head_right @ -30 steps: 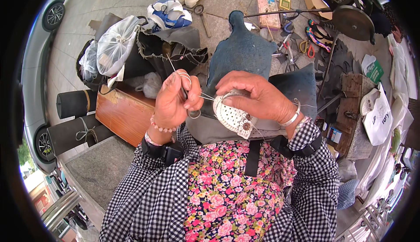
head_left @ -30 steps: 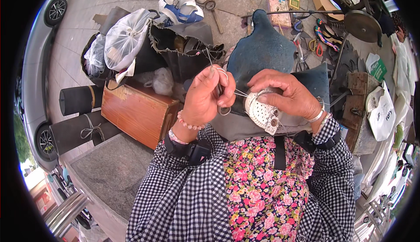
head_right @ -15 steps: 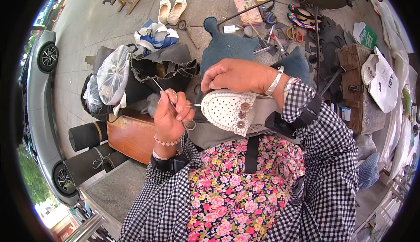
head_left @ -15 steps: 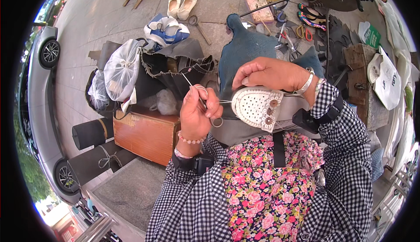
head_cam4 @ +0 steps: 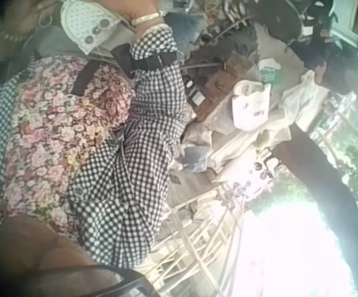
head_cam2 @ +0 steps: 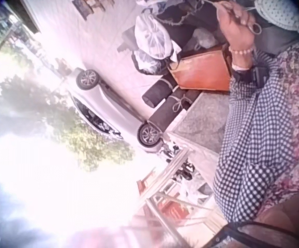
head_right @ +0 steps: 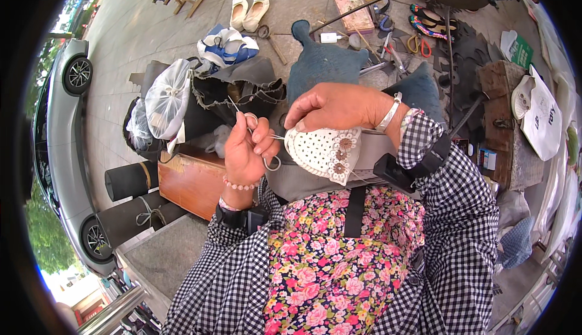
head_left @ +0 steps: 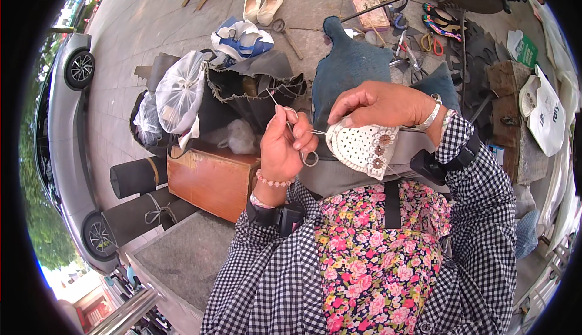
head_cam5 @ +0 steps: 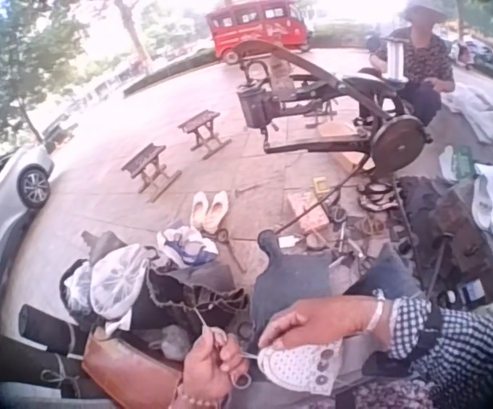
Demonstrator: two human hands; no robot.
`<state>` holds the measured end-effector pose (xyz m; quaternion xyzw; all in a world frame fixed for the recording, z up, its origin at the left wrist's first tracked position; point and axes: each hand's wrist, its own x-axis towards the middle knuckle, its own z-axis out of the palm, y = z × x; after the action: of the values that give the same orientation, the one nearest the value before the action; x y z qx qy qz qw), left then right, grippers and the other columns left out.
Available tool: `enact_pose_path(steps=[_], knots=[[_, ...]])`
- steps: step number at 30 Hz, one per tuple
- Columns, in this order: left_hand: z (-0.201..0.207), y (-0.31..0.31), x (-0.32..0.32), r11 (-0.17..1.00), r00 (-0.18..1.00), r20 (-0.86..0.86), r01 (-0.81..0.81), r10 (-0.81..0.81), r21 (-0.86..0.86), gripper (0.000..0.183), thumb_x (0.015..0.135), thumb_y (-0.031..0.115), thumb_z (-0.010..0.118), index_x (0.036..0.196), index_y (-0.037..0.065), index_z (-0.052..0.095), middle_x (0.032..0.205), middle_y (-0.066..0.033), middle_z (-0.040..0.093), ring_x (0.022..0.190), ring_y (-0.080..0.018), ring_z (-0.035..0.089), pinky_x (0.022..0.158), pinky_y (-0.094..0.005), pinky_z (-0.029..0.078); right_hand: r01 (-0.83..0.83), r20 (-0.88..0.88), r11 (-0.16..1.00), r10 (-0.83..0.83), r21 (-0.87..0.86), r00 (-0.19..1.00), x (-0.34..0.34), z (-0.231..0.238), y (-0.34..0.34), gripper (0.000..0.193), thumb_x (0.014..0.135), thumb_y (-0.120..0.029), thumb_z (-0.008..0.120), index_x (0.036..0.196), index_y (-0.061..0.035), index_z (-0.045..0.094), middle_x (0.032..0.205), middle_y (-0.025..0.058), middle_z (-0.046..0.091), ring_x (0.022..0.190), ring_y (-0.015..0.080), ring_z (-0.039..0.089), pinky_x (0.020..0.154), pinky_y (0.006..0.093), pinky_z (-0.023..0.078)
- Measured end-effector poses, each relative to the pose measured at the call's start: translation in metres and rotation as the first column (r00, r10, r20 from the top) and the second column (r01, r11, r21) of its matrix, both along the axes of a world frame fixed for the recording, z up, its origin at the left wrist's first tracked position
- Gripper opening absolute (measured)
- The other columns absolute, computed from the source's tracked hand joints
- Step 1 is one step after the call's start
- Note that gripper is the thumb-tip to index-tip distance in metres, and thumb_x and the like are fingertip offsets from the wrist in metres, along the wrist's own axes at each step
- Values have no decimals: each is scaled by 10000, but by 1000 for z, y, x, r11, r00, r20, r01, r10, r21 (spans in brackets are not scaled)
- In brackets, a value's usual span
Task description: Stitching the upper part of a white shoe by hand using a needle and thread.
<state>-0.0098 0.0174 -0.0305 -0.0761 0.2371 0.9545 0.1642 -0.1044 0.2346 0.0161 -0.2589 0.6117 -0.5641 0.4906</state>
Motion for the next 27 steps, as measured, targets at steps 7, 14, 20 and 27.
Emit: enact_pose_path(steps=[7,14,20,27], knots=[[1,-5,0,999,1000,18,2,-3,46,362,999,374,345,860,106,544,673,-10,430,493,-94,345,476,-258,322,35,108,999,-36,16,993,3,0,6,310,852,-62,510,1142,18,585,1010,34,638,901,79,572,811,239,457],[10,-5,-2,996,997,26,-75,76,-37,390,995,387,353,804,101,539,740,-31,480,462,-91,322,443,-257,308,84,174,995,-75,-45,982,4,-3,8,296,871,-95,526,1144,13,565,1016,27,626,892,67,571,800,226,465],[2,-28,-2,990,997,25,-65,69,-126,400,987,395,376,782,97,547,662,-5,421,430,-82,285,418,-249,280,102,-94,993,-97,53,991,12,0,-3,209,877,-160,598,1029,-16,606,889,-8,626,810,46,559,735,220,460],[7,-85,-3,950,967,197,-101,164,-295,373,964,422,434,885,80,559,499,42,298,367,-70,233,383,-238,251,150,-176,989,-145,14,974,15,-7,-6,201,852,-168,608,975,-13,639,834,7,654,780,69,574,713,242,466]])
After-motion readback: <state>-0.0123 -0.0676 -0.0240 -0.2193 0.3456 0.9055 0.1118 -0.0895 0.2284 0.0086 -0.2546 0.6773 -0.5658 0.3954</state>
